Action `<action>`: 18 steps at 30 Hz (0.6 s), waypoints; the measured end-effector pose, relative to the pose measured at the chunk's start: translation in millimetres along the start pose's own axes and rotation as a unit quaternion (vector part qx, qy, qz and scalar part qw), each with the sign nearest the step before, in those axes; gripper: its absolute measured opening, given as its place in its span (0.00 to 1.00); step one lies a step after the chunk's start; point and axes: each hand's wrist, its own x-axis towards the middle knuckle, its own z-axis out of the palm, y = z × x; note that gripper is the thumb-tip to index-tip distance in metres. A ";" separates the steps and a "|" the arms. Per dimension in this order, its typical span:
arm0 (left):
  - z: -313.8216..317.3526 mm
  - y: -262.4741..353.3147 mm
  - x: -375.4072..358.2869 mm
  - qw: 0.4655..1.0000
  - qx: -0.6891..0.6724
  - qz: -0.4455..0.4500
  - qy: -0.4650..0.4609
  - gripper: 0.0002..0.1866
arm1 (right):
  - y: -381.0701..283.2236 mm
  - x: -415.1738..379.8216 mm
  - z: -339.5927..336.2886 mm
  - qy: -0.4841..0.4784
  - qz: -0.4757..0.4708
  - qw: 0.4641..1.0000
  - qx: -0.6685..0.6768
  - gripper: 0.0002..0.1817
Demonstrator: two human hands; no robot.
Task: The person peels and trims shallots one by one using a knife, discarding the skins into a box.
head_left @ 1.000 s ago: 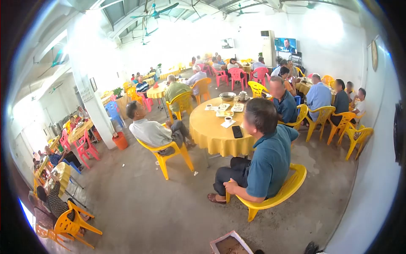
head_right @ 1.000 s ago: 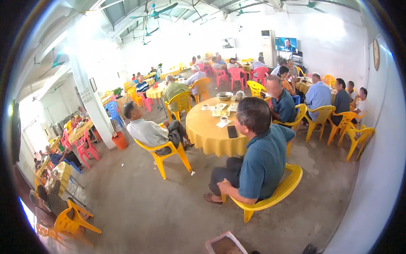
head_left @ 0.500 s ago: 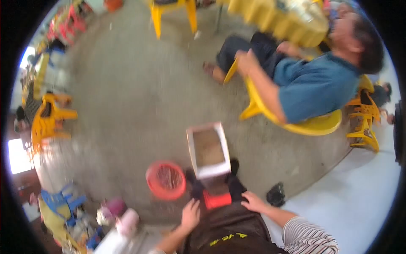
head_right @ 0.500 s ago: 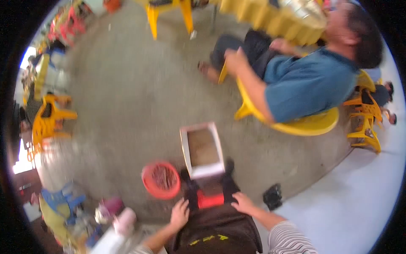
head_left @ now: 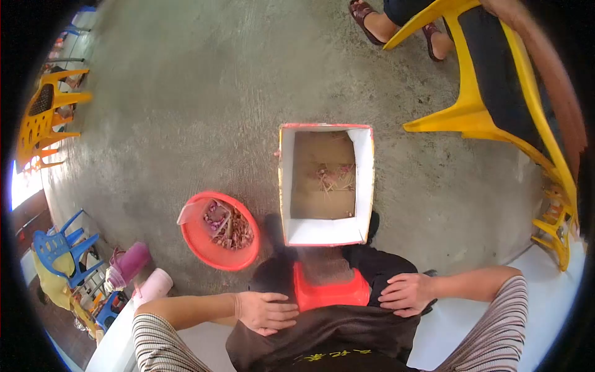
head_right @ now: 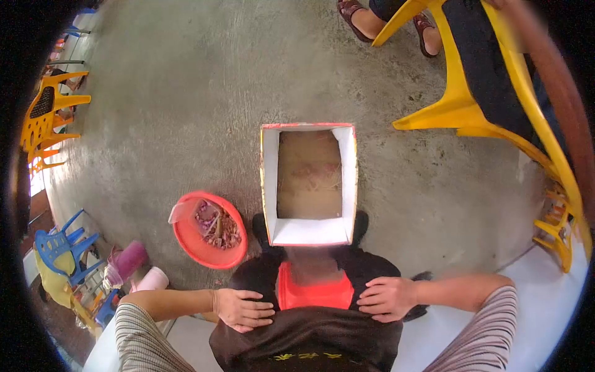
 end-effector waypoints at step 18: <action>30.6 37.9 57.5 0.954 0.081 -0.166 0.236 0.18 | -53.8 39.2 20.0 0.046 0.159 0.981 -0.101 0.16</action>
